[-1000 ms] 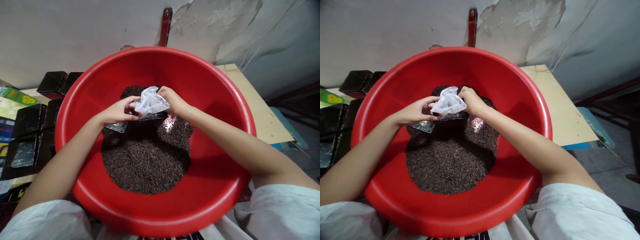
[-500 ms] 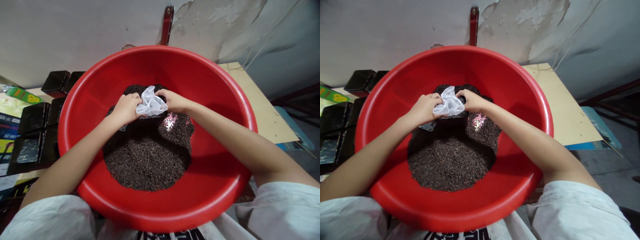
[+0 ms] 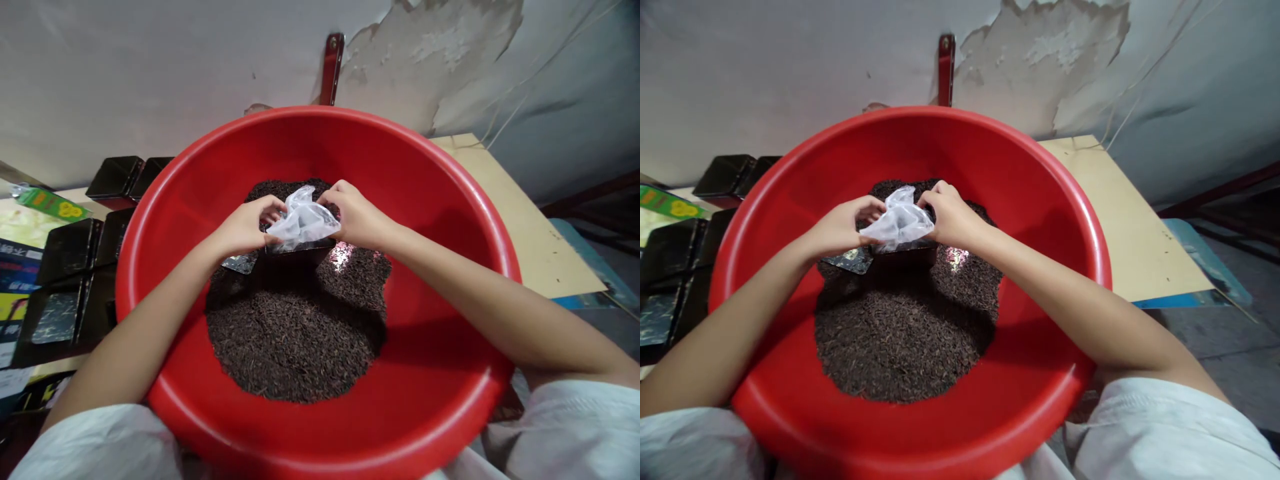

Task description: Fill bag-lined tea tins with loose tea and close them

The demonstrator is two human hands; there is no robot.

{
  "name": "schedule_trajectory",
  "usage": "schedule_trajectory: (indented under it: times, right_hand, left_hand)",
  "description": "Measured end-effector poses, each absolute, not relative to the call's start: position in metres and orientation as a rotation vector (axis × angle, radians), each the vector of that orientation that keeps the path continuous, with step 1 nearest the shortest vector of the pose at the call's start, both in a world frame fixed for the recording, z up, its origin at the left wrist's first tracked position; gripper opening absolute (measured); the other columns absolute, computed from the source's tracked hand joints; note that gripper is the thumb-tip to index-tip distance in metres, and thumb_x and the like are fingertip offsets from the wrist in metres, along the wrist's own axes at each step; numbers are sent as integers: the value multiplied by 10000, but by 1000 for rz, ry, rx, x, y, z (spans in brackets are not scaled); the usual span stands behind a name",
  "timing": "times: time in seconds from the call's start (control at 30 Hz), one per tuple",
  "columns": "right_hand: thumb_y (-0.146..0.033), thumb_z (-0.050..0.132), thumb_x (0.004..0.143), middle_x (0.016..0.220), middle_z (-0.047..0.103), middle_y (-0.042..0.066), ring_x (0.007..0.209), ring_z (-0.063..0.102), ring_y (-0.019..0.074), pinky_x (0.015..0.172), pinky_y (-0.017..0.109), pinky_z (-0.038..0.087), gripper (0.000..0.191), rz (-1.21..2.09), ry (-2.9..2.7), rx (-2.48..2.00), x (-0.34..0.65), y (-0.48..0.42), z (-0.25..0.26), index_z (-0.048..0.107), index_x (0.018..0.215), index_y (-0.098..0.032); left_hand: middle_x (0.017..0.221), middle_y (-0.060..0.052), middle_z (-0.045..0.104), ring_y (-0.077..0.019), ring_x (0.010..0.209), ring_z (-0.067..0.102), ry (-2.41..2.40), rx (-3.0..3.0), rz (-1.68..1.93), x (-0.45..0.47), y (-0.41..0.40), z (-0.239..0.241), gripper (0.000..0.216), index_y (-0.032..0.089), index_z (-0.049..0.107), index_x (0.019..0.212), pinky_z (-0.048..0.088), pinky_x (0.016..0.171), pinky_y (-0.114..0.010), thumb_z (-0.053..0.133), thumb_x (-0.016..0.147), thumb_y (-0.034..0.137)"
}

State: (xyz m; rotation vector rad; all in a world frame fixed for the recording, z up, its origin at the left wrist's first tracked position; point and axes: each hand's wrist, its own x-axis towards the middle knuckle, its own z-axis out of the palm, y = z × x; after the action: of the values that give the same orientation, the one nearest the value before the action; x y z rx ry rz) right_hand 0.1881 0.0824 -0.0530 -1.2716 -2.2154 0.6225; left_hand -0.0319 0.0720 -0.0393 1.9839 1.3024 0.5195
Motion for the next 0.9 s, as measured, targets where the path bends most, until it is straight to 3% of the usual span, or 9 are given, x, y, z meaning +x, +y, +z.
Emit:
schedule_trajectory:
  times: [0.1, 0.23, 0.3, 0.4, 0.5, 0.63, 0.73, 0.8, 0.9]
  right_hand:
    - [-234, 635, 695, 747, 593, 39, 694, 510, 157, 648, 290, 391, 84, 787, -2226, -1314, 186, 74, -43, 589, 709, -165]
    - [-163, 513, 737, 700, 609, 20, 681, 518, 138, 619, 265, 353, 106, 958, -2136, -1261, 176, 70, -46, 527, 632, -164]
    - [-147, 521, 714, 713, 622, 10, 681, 529, 133, 621, 256, 369, 28, 1015, -1965, -1259, 170, 70, -54, 537, 712, -169]
    - [-124, 527, 688, 653, 606, -17, 597, 523, 110, 585, 238, 379, 148, 1136, -1645, -1260, 163, 72, -65, 528, 828, -172]
    - [-123, 501, 704, 634, 601, -5, 583, 527, 105, 573, 235, 382, 70, 1204, -1607, -1211, 158, 73, -70, 550, 738, -161]
    - [-88, 462, 720, 678, 614, 9, 652, 531, 113, 628, 248, 389, 147, 1132, -1874, -1171, 159, 75, -62, 580, 660, -153]
    - [-111, 467, 752, 667, 605, 7, 652, 529, 115, 650, 262, 394, 155, 1213, -2090, -1147, 168, 75, -48, 574, 647, -149]
    - [-197, 562, 758, 741, 640, 11, 703, 565, 132, 674, 268, 415, 60, 1303, -2186, -1048, 173, 73, -39, 598, 773, -152]
    - [-276, 745, 647, 878, 675, 25, 793, 600, 160, 723, 278, 424, 434, 1122, -2264, -1005, 175, 67, -39, 564, 1029, -177]
  left_hand:
    - [976, -54, 691, -192, 880, 623, 1211, 1888, 495, -36, 74, -36, 367, 160, 631, 954, 472, 777, -291, 665, 639, 345]
    - [784, -13, 692, -173, 769, 618, 1279, 2145, 490, -28, 73, -42, 169, 170, 658, 777, 437, 720, -276, 531, 749, 279]
    - [731, -25, 681, -185, 747, 605, 1320, 2398, 459, -21, 71, -48, 139, 179, 644, 707, 415, 728, -305, 516, 742, 221]
    - [717, -68, 671, -230, 778, 585, 1406, 2648, 412, -12, 65, -55, 151, 188, 608, 655, 386, 726, -358, 506, 764, 212]
    - [887, -84, 681, -256, 892, 572, 1496, 2713, 538, -6, 58, -57, 161, 205, 595, 697, 383, 785, -399, 479, 807, 224]
    - [1139, -77, 616, -257, 1078, 530, 1533, 2632, 697, -1, 53, -52, 65, 208, 566, 826, 348, 965, -415, 535, 771, 196]
    - [970, -61, 649, -209, 883, 583, 1526, 2428, 621, -1, 56, -48, 193, 186, 527, 884, 425, 846, -342, 574, 700, 156]
    - [864, -31, 649, -178, 771, 574, 1516, 2299, 616, -2, 60, -47, 203, 182, 516, 848, 435, 726, -289, 599, 663, 165]
    - [751, 8, 621, -140, 668, 538, 1528, 2193, 657, -2, 64, -48, 169, 187, 500, 767, 392, 616, -245, 621, 655, 228]
